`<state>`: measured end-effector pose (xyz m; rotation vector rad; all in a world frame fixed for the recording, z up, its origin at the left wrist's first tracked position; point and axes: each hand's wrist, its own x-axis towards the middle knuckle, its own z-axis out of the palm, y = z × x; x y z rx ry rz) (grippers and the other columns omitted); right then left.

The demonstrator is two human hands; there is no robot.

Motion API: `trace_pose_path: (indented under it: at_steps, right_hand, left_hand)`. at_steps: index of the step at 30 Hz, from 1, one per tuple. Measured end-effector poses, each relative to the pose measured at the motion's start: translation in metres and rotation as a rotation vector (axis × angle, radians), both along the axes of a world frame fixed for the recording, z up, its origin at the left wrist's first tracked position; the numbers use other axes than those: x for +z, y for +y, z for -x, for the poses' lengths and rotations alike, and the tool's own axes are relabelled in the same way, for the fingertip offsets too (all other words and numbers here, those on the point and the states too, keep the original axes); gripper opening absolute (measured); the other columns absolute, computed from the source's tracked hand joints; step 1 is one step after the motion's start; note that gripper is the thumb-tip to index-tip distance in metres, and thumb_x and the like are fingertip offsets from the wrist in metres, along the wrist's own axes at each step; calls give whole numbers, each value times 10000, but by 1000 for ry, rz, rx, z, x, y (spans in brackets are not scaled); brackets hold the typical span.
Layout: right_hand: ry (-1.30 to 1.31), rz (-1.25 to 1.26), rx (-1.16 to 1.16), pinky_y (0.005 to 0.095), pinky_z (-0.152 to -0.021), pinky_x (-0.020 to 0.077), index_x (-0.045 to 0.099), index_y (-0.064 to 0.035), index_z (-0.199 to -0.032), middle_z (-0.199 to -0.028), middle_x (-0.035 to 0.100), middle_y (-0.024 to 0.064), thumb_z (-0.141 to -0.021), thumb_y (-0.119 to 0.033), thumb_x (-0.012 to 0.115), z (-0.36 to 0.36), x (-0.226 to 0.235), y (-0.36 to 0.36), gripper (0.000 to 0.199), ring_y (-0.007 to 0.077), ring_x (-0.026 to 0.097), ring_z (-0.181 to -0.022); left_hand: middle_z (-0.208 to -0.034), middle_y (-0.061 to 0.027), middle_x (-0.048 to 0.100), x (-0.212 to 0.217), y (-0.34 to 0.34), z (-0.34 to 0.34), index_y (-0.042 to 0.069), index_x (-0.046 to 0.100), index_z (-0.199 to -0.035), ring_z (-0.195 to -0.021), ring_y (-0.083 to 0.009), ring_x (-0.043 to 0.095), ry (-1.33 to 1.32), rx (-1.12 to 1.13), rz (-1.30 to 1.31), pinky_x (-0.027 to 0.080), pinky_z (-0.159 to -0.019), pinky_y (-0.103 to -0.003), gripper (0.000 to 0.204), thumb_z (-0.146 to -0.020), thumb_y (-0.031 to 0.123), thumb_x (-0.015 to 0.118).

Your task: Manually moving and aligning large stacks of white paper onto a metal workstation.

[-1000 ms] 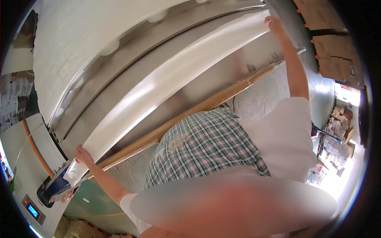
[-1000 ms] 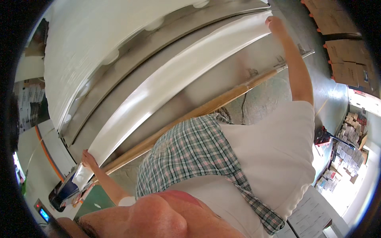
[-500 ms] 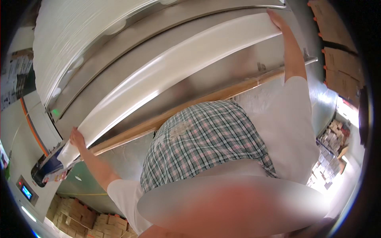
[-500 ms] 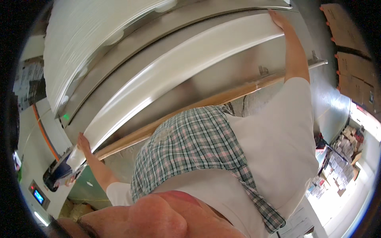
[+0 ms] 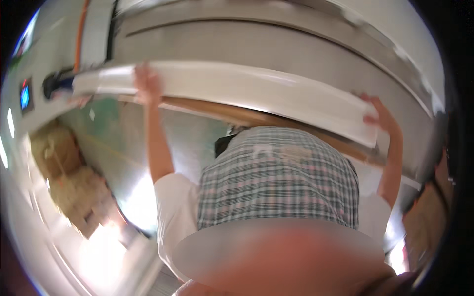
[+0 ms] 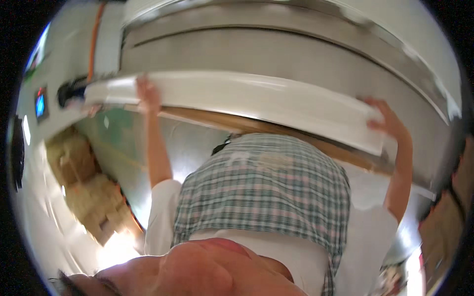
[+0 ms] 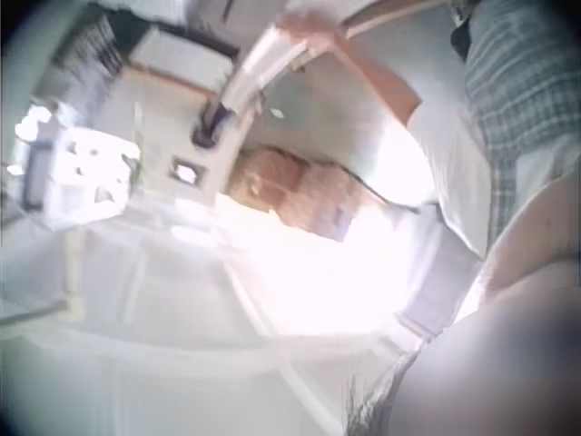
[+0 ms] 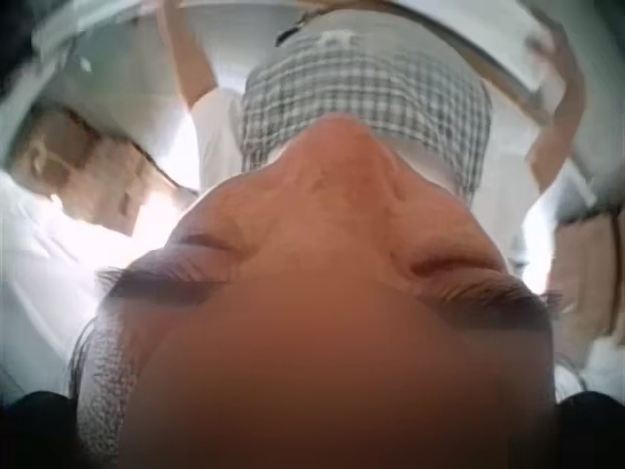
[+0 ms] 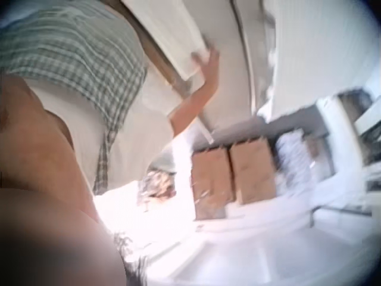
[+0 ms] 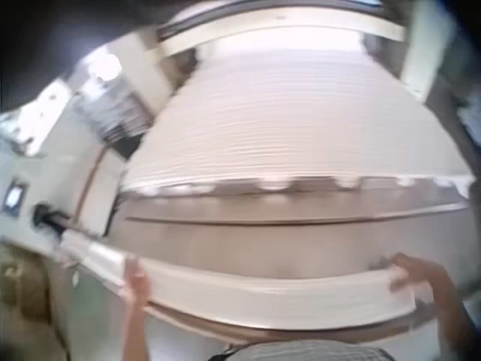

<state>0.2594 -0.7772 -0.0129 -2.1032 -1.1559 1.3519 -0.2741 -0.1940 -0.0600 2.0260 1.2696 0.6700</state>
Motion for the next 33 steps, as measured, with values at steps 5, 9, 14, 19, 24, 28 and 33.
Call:
trace_pose_path:
  at_steps: [5,9,14,19,24,28,33]
  right_hand:
    - [215,-22,111,338,-972,283,429,-18,-1202,-1182,458,133,-678,-333,707,61,12,95,672,247,404,-1134]
    - [204,-24,166,325,-914,343,453,7,-1168,-1116,484,128,-660,-368,703,104,4,165,679,234,454,-1055]
    - [219,-83,231,325,-893,369,449,28,-1163,-1056,515,146,-692,-373,671,150,6,236,658,234,487,-1001]
    - [259,-111,236,314,-775,441,455,19,-1159,-1052,518,153,-725,-384,640,203,10,310,621,215,521,-944]
    - [388,87,268,303,-645,485,466,14,-1152,-1035,525,152,-739,-401,622,249,6,393,606,201,552,-877]
    - [173,-44,324,333,-760,465,469,19,-1142,-1092,495,175,-733,-413,629,288,-4,437,616,242,528,-960]
    - [72,-201,276,357,-844,418,471,11,-1141,-1141,464,178,-735,-409,627,302,-10,447,605,292,488,-1039]
  left_hand:
    - [-1390,-146,258,60,-130,-56,131,376,-1302,-1263,-327,270,311,-103,-603,146,-1030,-491,490,-850,316,413]
    - [-1335,-141,361,49,-122,-60,126,464,-1237,-1251,-315,309,258,-9,-637,168,-1018,-504,458,-837,341,410]
    - [-1250,-128,463,47,-124,-56,120,543,-1146,-1206,-288,384,219,-55,-628,169,-1020,-498,413,-792,325,486]
    - [-1171,-128,525,48,-117,-52,104,576,-1080,-1149,-280,448,199,-160,-599,244,-1001,-471,377,-766,309,542]
    - [-1105,-131,562,58,-111,-49,69,602,-995,-1078,-286,509,126,-356,-583,384,-919,-428,353,-717,286,596]
    - [-1047,-112,586,71,-103,-38,63,608,-929,-1018,-271,548,87,-557,-494,442,-863,-400,325,-654,220,678]
    - [-937,-74,611,100,-50,-7,70,612,-865,-903,-249,588,-15,-813,-268,487,-795,-352,247,-658,173,702]
